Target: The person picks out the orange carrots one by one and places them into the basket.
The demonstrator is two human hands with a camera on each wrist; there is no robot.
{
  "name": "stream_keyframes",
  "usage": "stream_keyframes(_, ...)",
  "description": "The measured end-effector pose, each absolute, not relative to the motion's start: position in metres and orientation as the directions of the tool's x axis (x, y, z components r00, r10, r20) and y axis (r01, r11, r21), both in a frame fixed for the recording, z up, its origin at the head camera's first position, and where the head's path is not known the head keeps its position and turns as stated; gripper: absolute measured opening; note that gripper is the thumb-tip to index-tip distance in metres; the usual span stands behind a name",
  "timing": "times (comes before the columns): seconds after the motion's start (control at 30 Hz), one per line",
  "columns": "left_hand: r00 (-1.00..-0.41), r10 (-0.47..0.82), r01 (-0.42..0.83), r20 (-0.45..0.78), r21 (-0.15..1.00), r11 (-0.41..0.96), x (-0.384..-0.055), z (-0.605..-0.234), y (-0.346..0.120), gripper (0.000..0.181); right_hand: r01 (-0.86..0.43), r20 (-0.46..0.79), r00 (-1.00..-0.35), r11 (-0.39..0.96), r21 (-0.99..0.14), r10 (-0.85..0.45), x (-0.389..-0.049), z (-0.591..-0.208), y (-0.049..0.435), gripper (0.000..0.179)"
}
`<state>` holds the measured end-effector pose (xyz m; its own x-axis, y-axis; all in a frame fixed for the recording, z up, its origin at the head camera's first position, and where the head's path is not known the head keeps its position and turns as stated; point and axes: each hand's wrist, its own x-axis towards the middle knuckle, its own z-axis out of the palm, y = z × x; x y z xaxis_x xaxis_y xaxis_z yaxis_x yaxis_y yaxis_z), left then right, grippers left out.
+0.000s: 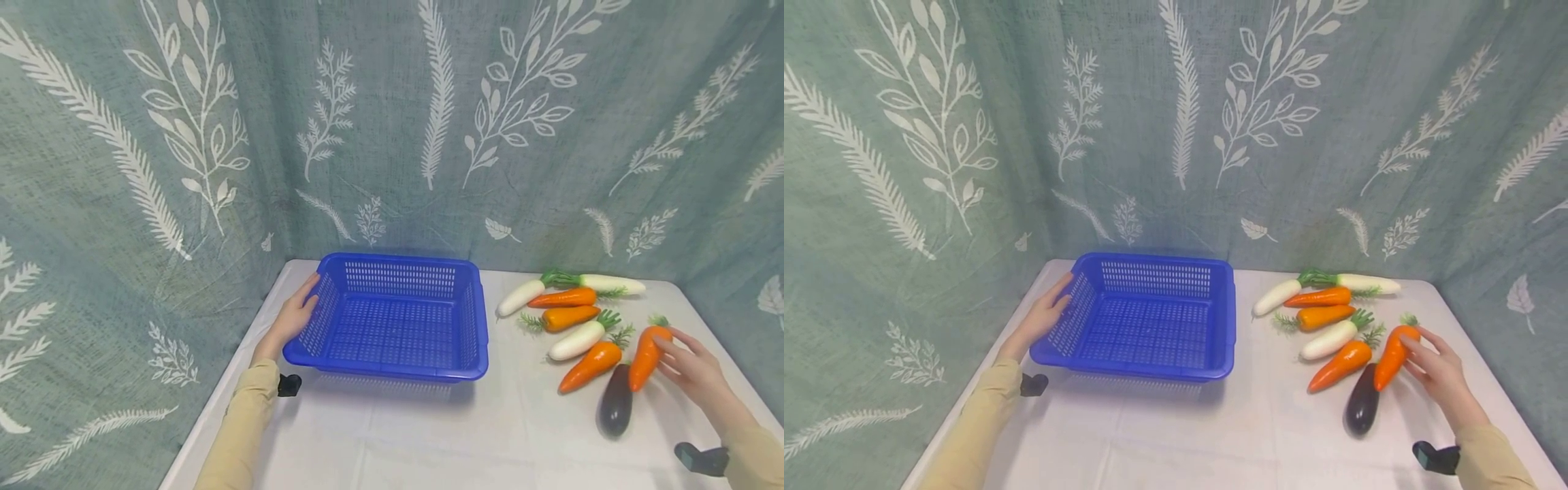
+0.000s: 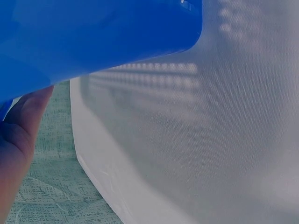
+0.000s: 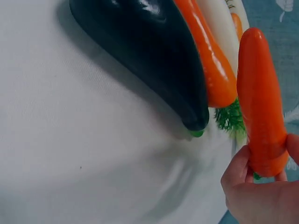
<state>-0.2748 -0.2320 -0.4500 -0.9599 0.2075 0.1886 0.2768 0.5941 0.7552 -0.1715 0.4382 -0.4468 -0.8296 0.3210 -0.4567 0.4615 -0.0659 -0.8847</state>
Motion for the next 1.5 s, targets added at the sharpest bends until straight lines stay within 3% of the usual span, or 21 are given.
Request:
stream_keyframes(0.53,-0.954,0.215,0.296,0.207,0.754,0.587,-0.278,-0.452,-0.233,0.047,0.401,-0.413,-0.861,-0.105,-0.91,0.296,-0.181,-0.456,0.438,0.1)
stream_keyframes(0.9,-0.958,0.212,0.282,0.192,0.764,0.58,-0.274,-0.454,-0.234,0.046,0.38,-0.4,-0.904,-0.141,-0.914,0.151,-0.176,-0.437,0.411,0.105)
stream_keyframes(1.07,-0.959,0.205,0.279,0.194,0.765,0.581,-0.275,-0.453,-0.234,0.046,0.347,-0.365,-0.93,-0.223,-0.911,0.043,-0.179,-0.435,0.402,0.089)
stream_keyframes(1.23,-0.963,0.202,0.264,0.178,0.768,0.584,-0.277,-0.452,-0.233,0.047,0.297,-0.293,-0.955,-0.256,-0.92,-0.055,-0.18,-0.436,0.395,0.042)
stream_keyframes(1.27,-0.964,0.203,0.261,0.174,0.768,0.585,-0.278,-0.452,-0.233,0.047,0.298,-0.296,-0.954,-0.238,-0.924,-0.044,-0.181,-0.435,0.393,0.042)
stream_keyframes(1.43,-0.966,0.204,0.248,0.156,0.774,0.582,-0.278,-0.454,-0.235,0.048,0.357,-0.367,-0.927,-0.114,-0.927,0.081,-0.186,-0.43,0.381,0.09)
stream_keyframes(1.5,-0.966,0.205,0.248,0.155,0.778,0.578,-0.278,-0.453,-0.235,0.048,0.373,-0.383,-0.917,-0.1,-0.923,0.113,-0.187,-0.429,0.378,0.093)
